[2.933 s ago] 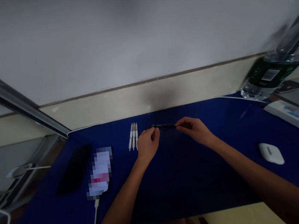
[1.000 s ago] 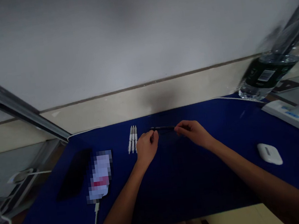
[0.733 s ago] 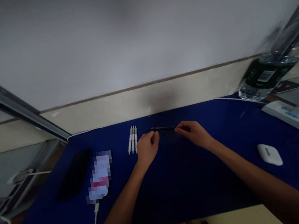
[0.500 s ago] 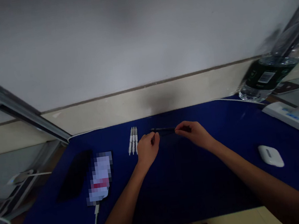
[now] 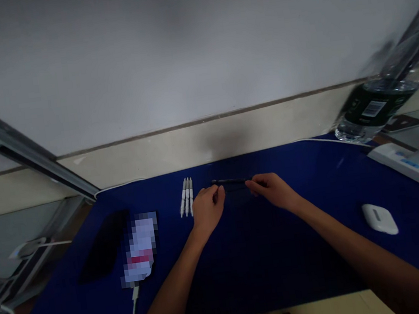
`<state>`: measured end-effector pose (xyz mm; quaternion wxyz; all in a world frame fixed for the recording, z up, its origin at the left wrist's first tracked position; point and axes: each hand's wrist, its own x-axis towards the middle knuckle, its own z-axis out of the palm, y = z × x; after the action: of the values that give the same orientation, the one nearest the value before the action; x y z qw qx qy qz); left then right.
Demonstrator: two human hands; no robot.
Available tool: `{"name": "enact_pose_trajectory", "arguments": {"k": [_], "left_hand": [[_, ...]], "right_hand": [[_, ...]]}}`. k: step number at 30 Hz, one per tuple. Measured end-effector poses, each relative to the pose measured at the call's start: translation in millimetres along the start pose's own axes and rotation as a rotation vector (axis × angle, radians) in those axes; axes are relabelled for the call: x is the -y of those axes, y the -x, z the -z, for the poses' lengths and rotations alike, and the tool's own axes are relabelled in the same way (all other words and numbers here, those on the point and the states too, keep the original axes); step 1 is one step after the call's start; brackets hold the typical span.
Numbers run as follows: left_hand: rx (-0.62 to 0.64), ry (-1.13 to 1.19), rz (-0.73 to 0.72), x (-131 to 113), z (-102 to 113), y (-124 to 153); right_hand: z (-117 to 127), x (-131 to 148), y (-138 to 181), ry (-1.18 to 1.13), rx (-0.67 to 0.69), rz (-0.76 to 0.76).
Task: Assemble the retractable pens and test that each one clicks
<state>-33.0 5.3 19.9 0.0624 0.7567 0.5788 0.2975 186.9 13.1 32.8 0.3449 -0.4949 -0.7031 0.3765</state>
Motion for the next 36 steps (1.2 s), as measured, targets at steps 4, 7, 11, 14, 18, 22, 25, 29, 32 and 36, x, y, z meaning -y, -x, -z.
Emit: {"name": "enact_pose_trajectory", "arguments": {"k": [4,7,11,14,18,22,25,29,32,36], "left_hand": [[-0.007,-0.005,-0.003,0,0,0],[-0.013,-0.003,0.004,0,0,-1],[-0.018,0.002,0.006,1,-1,-1],[-0.018,0.006,0.002,1,-1,-1],[-0.015,0.019,0.001,0,0,-1],[-0.018,0.032,0.007,0,-1,-1],[-0.016,0.026,0.007,1,-1,-1],[-0.02,0.017,-0.001,0,-1,-1],[-0.017,0.006,0.005,0,-1,-1],[-0.01,0.014,0.009,-1,0,-1]], "right_hand": [[0,-5,-3,-0.063,-0.033,0.005],[-1,-9,-4,-0.135,-0.041,0.019],[1,-8,-4,-0.172,-0.038,0.02],[3,-4,-2,-0.116,-0.035,0.001],[5,2,0,-0.039,-0.002,-0.027],[3,-1,-1,-0.038,-0.026,-0.001],[1,-7,-3,-0.093,-0.065,0.027],[2,-9,-4,-0.111,-0.079,0.034],[3,-5,-2,-0.07,-0.065,0.002],[4,-1,0,-0.046,-0.027,-0.032]]}}
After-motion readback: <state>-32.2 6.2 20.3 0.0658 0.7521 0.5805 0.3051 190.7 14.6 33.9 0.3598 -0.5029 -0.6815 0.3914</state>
